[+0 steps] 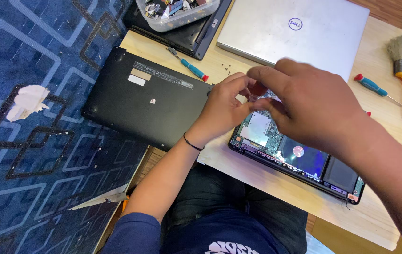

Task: Disassembling a laptop and sorting through small electronic components and screws

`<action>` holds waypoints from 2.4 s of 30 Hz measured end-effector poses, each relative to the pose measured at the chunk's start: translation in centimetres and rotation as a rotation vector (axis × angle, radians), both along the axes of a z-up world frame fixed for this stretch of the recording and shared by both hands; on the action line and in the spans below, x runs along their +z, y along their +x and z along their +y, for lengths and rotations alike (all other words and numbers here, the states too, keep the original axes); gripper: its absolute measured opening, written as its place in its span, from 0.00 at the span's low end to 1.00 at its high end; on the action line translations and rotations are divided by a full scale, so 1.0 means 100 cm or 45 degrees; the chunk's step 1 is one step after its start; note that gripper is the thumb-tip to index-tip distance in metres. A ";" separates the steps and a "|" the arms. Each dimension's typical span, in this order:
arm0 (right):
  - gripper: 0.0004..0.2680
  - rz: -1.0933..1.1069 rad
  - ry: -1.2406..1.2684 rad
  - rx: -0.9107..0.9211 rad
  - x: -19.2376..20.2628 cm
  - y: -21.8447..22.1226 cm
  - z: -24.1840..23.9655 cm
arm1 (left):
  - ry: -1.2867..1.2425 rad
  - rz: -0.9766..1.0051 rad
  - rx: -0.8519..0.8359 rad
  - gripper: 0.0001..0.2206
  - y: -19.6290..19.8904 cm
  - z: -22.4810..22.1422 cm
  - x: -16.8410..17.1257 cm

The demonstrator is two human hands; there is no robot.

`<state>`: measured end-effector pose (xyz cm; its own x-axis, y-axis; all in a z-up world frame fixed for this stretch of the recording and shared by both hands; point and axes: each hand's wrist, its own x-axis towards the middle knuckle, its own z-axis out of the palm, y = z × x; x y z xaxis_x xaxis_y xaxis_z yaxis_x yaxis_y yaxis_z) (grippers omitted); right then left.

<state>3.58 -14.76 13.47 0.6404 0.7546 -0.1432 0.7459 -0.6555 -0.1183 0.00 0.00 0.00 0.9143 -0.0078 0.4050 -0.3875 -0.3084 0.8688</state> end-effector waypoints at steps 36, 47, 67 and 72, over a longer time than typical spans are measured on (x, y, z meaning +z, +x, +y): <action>0.07 -0.475 -0.048 0.198 -0.028 0.003 -0.019 | 0.071 -0.041 -0.059 0.11 -0.009 -0.010 0.015; 0.07 -0.223 0.116 0.195 -0.020 0.002 -0.015 | 0.031 -0.057 -0.018 0.07 -0.006 -0.009 0.007; 0.11 -0.059 0.432 0.180 -0.019 0.011 -0.029 | 0.050 0.191 0.017 0.11 -0.006 0.005 0.000; 0.06 -0.129 0.423 0.114 -0.015 0.011 -0.035 | 0.684 0.275 0.091 0.03 -0.006 0.002 -0.026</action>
